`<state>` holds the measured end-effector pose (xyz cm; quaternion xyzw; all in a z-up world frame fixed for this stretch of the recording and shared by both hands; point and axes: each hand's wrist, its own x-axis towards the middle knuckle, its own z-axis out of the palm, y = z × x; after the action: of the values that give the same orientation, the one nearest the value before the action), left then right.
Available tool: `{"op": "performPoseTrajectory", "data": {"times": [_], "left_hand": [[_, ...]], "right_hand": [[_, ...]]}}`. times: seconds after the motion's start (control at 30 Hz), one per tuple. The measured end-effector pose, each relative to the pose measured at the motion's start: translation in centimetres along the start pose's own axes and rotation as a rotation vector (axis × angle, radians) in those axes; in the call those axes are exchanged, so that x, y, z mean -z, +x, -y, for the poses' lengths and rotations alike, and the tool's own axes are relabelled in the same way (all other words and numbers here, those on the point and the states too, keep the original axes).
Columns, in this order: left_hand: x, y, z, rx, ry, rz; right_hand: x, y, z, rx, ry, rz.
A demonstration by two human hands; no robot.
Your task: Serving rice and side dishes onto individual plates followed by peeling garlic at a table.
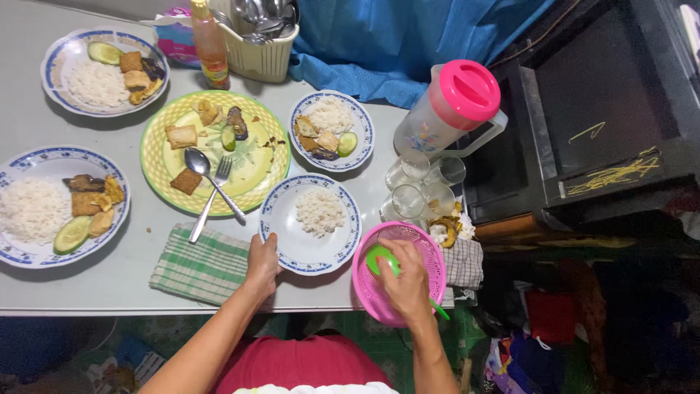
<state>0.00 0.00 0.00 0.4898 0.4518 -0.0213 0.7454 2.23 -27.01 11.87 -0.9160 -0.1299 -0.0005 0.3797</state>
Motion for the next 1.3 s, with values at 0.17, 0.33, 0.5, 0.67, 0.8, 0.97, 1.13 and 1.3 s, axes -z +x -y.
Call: {"op": "performPoseTrajectory", "data": {"times": [0.17,0.33,0.5,0.67,0.8,0.97,1.13,1.3], "left_hand": [[1.6,-2.1,-3.0,0.069,0.025,0.091],[4.6,-1.4,-4.1,0.118,0.08,0.201],[10.7,0.0,-7.0,-0.085,0.186,0.142],[19.3,7.9,-5.9,-0.382,0.606,-0.073],[21.1,11.8,-2.9,-0.442,0.87,-0.094],[17.9,8.5,-6.7,-0.546,1.093,-0.059],[16.0,8.8,-6.8,-0.63,1.247,-0.114],[16.1,8.0,-9.2,-0.318,1.072,-0.019]], "right_hand": [[-2.1,0.1,4.2,0.127,-0.041,0.01],[-5.1,0.5,6.9,0.103,-0.024,0.011],[-11.1,2.3,10.2,0.257,-0.057,-0.028],[-22.3,5.7,10.1,0.345,-0.298,-0.009],[-29.5,8.2,9.0,0.458,-0.544,-0.062],[-30.5,8.9,12.6,0.512,-0.717,-0.17],[-30.5,9.7,12.4,0.537,-0.758,-0.133],[-26.7,11.5,14.3,-0.016,-0.263,0.286]]}}
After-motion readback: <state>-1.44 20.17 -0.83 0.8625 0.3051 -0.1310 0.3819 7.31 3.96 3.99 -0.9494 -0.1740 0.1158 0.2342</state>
